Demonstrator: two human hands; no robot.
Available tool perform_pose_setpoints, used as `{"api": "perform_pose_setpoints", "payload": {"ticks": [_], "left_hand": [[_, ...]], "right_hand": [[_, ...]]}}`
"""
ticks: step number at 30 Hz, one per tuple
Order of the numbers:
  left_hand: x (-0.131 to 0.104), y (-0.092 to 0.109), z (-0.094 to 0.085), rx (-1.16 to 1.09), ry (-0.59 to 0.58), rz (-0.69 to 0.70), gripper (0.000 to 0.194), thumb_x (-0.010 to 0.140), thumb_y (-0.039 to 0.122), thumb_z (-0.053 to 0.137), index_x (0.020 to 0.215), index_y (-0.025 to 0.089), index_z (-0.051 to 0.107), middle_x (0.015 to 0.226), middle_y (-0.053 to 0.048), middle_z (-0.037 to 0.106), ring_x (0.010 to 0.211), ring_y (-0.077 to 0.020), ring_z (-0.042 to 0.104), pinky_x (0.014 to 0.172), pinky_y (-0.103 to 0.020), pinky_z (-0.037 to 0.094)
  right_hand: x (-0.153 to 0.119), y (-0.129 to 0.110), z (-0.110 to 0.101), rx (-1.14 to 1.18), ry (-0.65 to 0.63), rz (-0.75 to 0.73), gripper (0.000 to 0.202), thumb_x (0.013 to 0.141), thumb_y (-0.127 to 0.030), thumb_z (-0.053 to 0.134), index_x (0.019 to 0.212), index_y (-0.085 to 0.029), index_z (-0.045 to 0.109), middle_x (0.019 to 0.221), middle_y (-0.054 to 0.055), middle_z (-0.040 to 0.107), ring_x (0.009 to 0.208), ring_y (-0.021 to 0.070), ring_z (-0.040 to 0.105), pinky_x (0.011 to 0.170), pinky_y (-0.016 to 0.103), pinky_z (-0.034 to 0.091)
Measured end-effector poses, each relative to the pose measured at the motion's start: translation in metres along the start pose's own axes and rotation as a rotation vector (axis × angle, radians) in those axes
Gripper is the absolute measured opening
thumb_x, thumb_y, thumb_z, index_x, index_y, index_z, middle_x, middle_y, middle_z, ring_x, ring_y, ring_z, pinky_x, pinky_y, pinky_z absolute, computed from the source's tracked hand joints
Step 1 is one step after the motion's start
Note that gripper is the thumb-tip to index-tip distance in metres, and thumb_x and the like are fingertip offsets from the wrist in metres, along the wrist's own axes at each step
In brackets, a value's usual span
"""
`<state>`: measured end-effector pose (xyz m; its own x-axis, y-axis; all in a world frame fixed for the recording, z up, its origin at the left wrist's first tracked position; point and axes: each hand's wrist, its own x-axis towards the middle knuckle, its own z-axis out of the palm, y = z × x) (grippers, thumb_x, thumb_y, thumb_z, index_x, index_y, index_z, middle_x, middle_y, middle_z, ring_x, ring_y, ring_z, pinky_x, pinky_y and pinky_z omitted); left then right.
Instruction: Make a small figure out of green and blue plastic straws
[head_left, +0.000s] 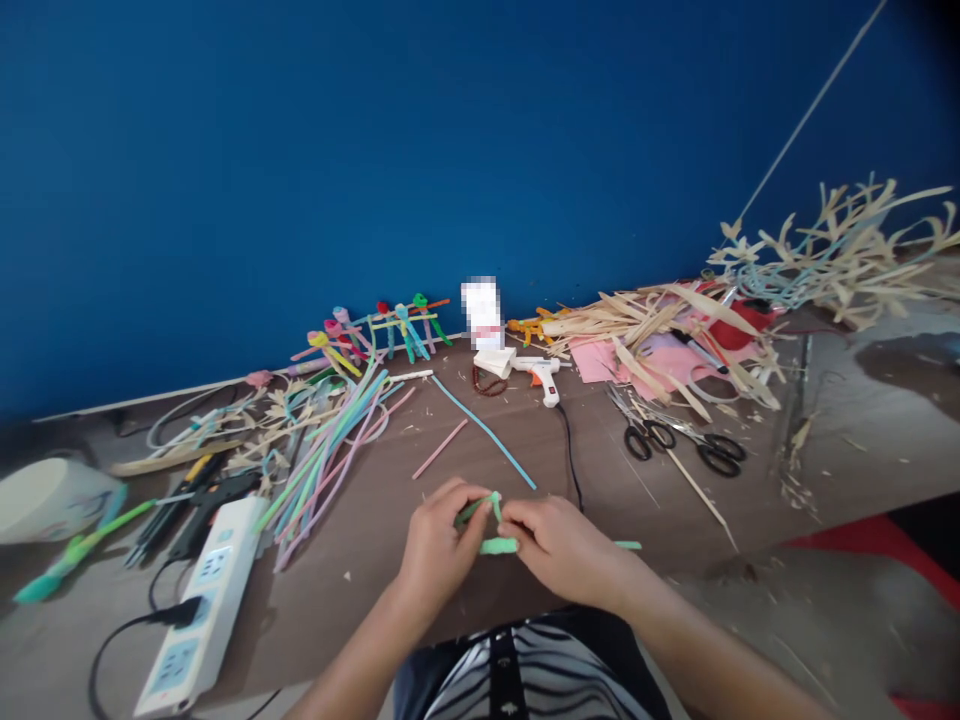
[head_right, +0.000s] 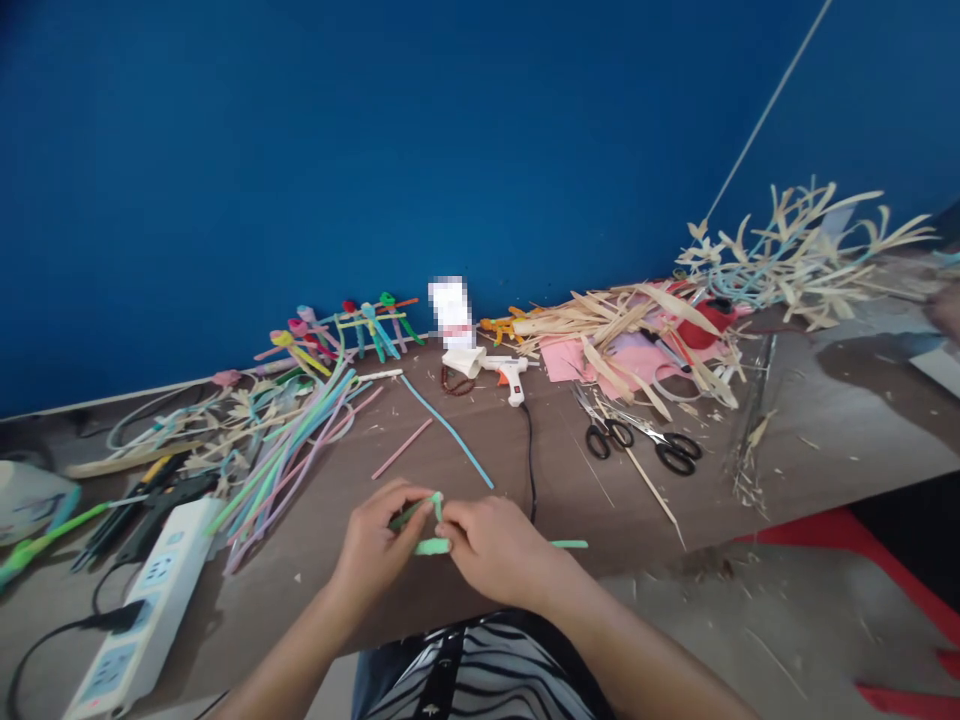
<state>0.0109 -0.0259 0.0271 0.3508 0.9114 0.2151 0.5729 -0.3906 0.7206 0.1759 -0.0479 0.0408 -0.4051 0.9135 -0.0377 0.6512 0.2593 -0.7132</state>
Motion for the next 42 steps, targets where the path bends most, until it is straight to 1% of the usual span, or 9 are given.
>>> {"api": "perform_pose_setpoints", "payload": {"ticks": [5, 11, 15, 22, 27, 30, 34, 38, 42], "left_hand": [[-0.002, -0.005, -0.003, 0.175, -0.067, 0.138, 0.017, 0.081, 0.019, 0.044, 0.086, 0.018, 0.06, 0.074, -0.004, 0.059, 0.069, -0.0138, 0.055, 0.063, -0.023, 0.041], [-0.003, 0.0, -0.003, 0.268, -0.213, 0.162, 0.018, 0.081, 0.018, 0.043, 0.078, 0.018, 0.061, 0.071, -0.003, 0.057, 0.068, -0.014, 0.053, 0.06, -0.022, 0.038], [-0.003, 0.002, -0.004, 0.039, -0.256, 0.09, 0.015, 0.08, 0.02, 0.048, 0.078, 0.017, 0.063, 0.067, -0.001, 0.054, 0.062, -0.0112, 0.051, 0.057, -0.02, 0.037], [-0.007, 0.003, 0.0, -0.278, -0.131, -0.029, 0.014, 0.076, 0.023, 0.054, 0.072, 0.014, 0.065, 0.061, 0.0, 0.052, 0.057, -0.0101, 0.048, 0.054, -0.02, 0.035], [-0.008, 0.001, 0.004, -0.236, -0.028, -0.101, 0.014, 0.076, 0.024, 0.054, 0.07, 0.015, 0.064, 0.062, 0.0, 0.056, 0.059, -0.0109, 0.05, 0.056, -0.02, 0.036], [-0.007, -0.002, 0.005, -0.175, -0.016, -0.126, 0.015, 0.076, 0.026, 0.053, 0.071, 0.016, 0.064, 0.064, -0.001, 0.058, 0.061, -0.0117, 0.052, 0.058, -0.021, 0.036], [-0.004, -0.005, 0.005, -0.208, -0.07, -0.218, 0.02, 0.076, 0.032, 0.052, 0.07, 0.015, 0.062, 0.063, 0.0, 0.058, 0.061, -0.0125, 0.051, 0.058, -0.021, 0.037], [-0.001, -0.006, 0.002, -0.427, -0.224, -0.338, 0.027, 0.076, 0.037, 0.049, 0.074, 0.013, 0.061, 0.066, -0.002, 0.061, 0.062, -0.0129, 0.052, 0.056, -0.021, 0.038], [0.0, -0.006, -0.002, -0.521, -0.276, -0.361, 0.027, 0.076, 0.035, 0.048, 0.077, 0.012, 0.062, 0.066, -0.001, 0.06, 0.061, -0.0115, 0.05, 0.055, -0.02, 0.037]], "right_hand": [[0.0, -0.001, -0.009, -0.059, 0.014, -0.011, 0.017, 0.083, -0.023, 0.044, 0.07, -0.019, 0.054, 0.062, -0.001, 0.057, 0.056, 0.0104, 0.048, 0.053, 0.02, 0.026], [0.003, 0.006, -0.014, 0.0, 0.025, -0.016, 0.017, 0.082, -0.022, 0.043, 0.071, -0.018, 0.055, 0.063, -0.002, 0.057, 0.059, 0.0102, 0.05, 0.054, 0.02, 0.028], [0.008, 0.013, -0.011, 0.134, 0.069, 0.016, 0.019, 0.083, -0.027, 0.042, 0.07, -0.018, 0.053, 0.059, -0.004, 0.051, 0.056, 0.0092, 0.045, 0.053, 0.019, 0.028], [0.015, 0.021, 0.009, 0.312, 0.04, 0.015, 0.028, 0.086, -0.032, 0.037, 0.063, -0.017, 0.046, 0.055, -0.005, 0.038, 0.055, 0.0086, 0.038, 0.052, 0.018, 0.028], [0.013, 0.018, 0.018, 0.245, 0.031, 0.047, 0.029, 0.088, -0.028, 0.031, 0.062, -0.018, 0.04, 0.055, -0.005, 0.038, 0.053, 0.0084, 0.037, 0.05, 0.019, 0.027], [0.01, 0.015, 0.018, 0.165, 0.035, 0.052, 0.028, 0.088, -0.026, 0.03, 0.064, -0.018, 0.041, 0.055, -0.005, 0.039, 0.053, 0.0089, 0.038, 0.05, 0.019, 0.026], [0.009, 0.014, 0.016, 0.141, 0.039, 0.029, 0.023, 0.088, -0.027, 0.033, 0.07, -0.019, 0.046, 0.059, -0.004, 0.044, 0.056, 0.0095, 0.041, 0.053, 0.019, 0.028], [0.01, 0.018, 0.015, 0.151, 0.06, 0.06, 0.023, 0.087, -0.028, 0.035, 0.071, -0.019, 0.049, 0.058, -0.004, 0.046, 0.056, 0.0096, 0.042, 0.053, 0.019, 0.029], [0.013, 0.021, 0.014, 0.148, 0.092, 0.088, 0.025, 0.086, -0.031, 0.037, 0.07, -0.018, 0.051, 0.057, -0.004, 0.046, 0.056, 0.0098, 0.043, 0.053, 0.019, 0.029]]}}
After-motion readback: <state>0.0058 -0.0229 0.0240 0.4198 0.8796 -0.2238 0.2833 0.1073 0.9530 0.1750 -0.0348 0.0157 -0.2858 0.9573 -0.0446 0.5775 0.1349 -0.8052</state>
